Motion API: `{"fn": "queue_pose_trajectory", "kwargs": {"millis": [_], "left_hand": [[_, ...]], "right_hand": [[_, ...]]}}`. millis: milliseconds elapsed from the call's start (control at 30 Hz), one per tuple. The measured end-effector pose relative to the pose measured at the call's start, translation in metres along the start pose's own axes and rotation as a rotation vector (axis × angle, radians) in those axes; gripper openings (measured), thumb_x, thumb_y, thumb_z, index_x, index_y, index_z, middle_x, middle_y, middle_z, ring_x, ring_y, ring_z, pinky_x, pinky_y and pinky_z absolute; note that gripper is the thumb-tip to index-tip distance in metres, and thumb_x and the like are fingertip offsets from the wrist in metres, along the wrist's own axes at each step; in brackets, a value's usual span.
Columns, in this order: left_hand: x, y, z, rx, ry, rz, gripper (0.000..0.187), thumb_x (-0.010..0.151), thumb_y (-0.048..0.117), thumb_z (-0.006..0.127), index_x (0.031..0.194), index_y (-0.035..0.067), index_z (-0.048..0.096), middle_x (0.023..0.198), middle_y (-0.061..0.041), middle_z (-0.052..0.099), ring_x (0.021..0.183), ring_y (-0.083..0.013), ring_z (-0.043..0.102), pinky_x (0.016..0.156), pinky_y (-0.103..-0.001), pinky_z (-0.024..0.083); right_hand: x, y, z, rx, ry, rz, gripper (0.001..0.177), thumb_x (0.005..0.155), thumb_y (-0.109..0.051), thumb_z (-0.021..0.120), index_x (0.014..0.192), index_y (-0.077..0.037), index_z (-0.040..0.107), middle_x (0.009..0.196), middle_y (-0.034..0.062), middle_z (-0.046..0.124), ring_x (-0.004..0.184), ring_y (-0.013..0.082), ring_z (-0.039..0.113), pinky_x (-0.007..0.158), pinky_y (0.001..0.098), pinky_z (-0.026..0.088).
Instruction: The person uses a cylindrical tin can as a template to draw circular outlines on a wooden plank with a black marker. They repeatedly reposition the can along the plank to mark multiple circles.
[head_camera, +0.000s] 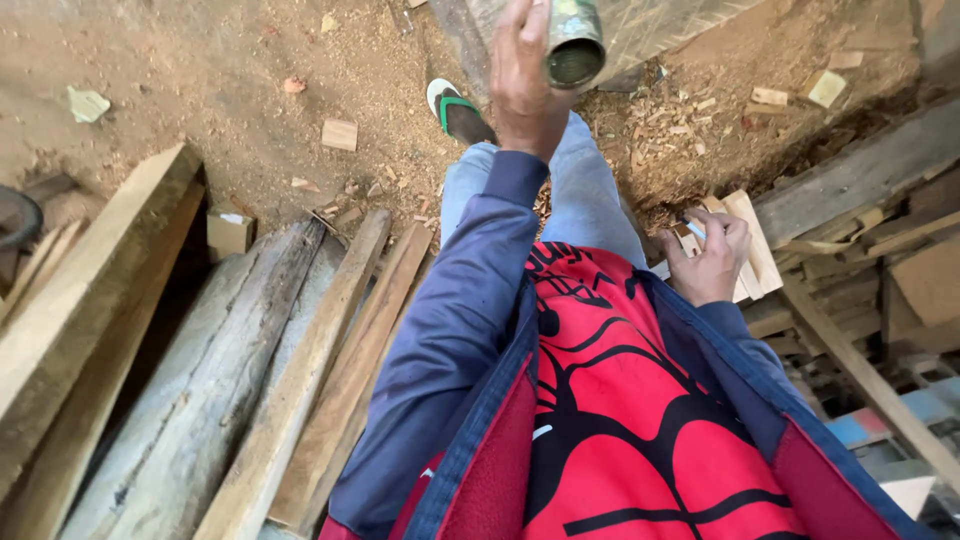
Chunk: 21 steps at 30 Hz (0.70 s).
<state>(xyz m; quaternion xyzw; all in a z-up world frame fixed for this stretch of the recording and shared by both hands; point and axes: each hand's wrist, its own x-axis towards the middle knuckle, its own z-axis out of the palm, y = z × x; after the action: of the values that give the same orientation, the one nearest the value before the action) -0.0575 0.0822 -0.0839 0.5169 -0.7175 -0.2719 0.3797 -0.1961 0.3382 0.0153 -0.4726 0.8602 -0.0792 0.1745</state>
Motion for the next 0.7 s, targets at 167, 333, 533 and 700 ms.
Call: {"fn": "queue_pose_trajectory", "kwargs": {"millis": [167,333,533,700], "left_hand": [[-0.001,0.005,0.007,0.008,0.060,-0.001,0.065,0.073,-0.001,0.078,0.122,0.007,0.035,0.115,-0.016,0.048,0.107,-0.0290,0.054,0.092,-0.038,0.055],[-0.002,0.008,0.006,0.021,0.053,-0.035,0.066,0.071,0.008,0.076,0.123,0.007,0.036,0.116,-0.014,0.047,0.105,-0.0291,0.054,0.092,-0.038,0.053],[0.003,0.016,-0.004,0.022,0.051,-0.047,0.086,0.062,0.018,0.093,0.124,0.008,0.034,0.114,-0.012,0.046,0.104,-0.0274,0.053,0.091,-0.036,0.053],[0.005,0.020,-0.010,0.012,0.009,-0.065,0.087,0.058,0.016,0.096,0.122,0.009,0.037,0.112,-0.011,0.047,0.102,-0.0294,0.054,0.091,-0.037,0.049]], "right_hand": [[0.003,-0.005,-0.007,-0.004,-0.063,0.115,0.040,0.077,-0.035,0.072,0.108,-0.012,0.062,0.099,0.0156,0.045,0.099,0.0327,0.043,0.086,0.0431,0.033],[0.003,0.011,-0.007,-0.078,-0.072,0.081,0.039,0.077,-0.033,0.071,0.108,-0.011,0.062,0.099,0.0155,0.044,0.096,0.0341,0.044,0.084,0.0440,0.033],[0.009,0.015,-0.007,-0.127,-0.092,0.067,0.043,0.079,-0.042,0.067,0.109,-0.012,0.063,0.097,0.0175,0.044,0.093,0.0356,0.044,0.083,0.0454,0.034],[0.014,0.014,-0.007,-0.133,-0.087,0.035,0.044,0.081,-0.043,0.066,0.109,-0.009,0.063,0.095,0.0195,0.044,0.093,0.0365,0.043,0.081,0.0456,0.034]]}}
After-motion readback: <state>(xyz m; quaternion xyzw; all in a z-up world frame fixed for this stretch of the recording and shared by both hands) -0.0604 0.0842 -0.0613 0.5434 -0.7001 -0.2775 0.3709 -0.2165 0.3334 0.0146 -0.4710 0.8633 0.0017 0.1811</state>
